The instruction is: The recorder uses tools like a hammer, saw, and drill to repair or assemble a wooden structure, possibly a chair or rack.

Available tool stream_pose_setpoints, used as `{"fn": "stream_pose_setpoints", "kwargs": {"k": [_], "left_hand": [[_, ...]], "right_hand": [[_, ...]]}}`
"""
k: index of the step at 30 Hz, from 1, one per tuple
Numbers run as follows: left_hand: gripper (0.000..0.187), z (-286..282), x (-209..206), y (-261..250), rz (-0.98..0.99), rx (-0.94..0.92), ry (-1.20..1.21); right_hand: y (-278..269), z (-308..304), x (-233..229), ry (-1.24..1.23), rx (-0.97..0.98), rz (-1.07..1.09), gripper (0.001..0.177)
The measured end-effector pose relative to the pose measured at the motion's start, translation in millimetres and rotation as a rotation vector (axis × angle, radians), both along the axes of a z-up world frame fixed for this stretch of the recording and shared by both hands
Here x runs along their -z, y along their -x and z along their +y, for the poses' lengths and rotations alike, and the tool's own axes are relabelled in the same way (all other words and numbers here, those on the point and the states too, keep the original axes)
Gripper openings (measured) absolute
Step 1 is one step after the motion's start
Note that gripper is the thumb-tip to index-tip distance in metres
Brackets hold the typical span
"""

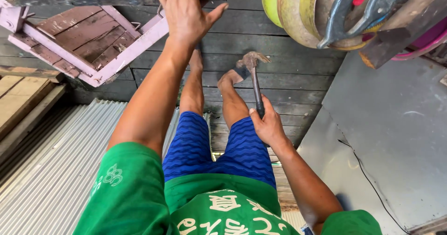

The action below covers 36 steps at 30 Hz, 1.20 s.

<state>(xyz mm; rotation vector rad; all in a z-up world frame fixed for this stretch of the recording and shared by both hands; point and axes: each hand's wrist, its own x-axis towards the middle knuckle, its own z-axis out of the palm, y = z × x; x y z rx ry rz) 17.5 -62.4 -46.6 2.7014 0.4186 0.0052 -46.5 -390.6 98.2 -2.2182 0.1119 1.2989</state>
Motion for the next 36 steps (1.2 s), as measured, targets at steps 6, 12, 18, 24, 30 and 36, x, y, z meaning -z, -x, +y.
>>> {"fn": "stream_pose_setpoints", "kwargs": {"k": [6, 12, 18, 24, 30, 36], "left_hand": [[0.140, -41, 7, -9, 0.110, -0.426, -0.044], [0.152, -85, -1, -12, -0.005, -0.833, 0.115], [0.152, -85, 4, -16, 0.081, -0.920, 0.226], [0.152, -83, 4, -20, 0.096, -0.916, 0.212], [0.145, -76, -9, 7, 0.098, -0.815, 0.207], [0.064, -36, -25, 31, -0.124, -0.379, 0.119]], "right_hand": [[4, -22, 9, -0.032, -0.006, 0.011, 0.062], [-10, -23, 7, 0.014, -0.028, 0.035, 0.063], [-26, -14, 0, 0.067, -0.041, 0.089, 0.062], [-29, -9, -1, 0.057, -0.050, 0.095, 0.063], [-24, -11, -1, 0.015, -0.049, 0.072, 0.063], [-25, -8, -10, 0.000, -0.050, 0.042, 0.062]]}}
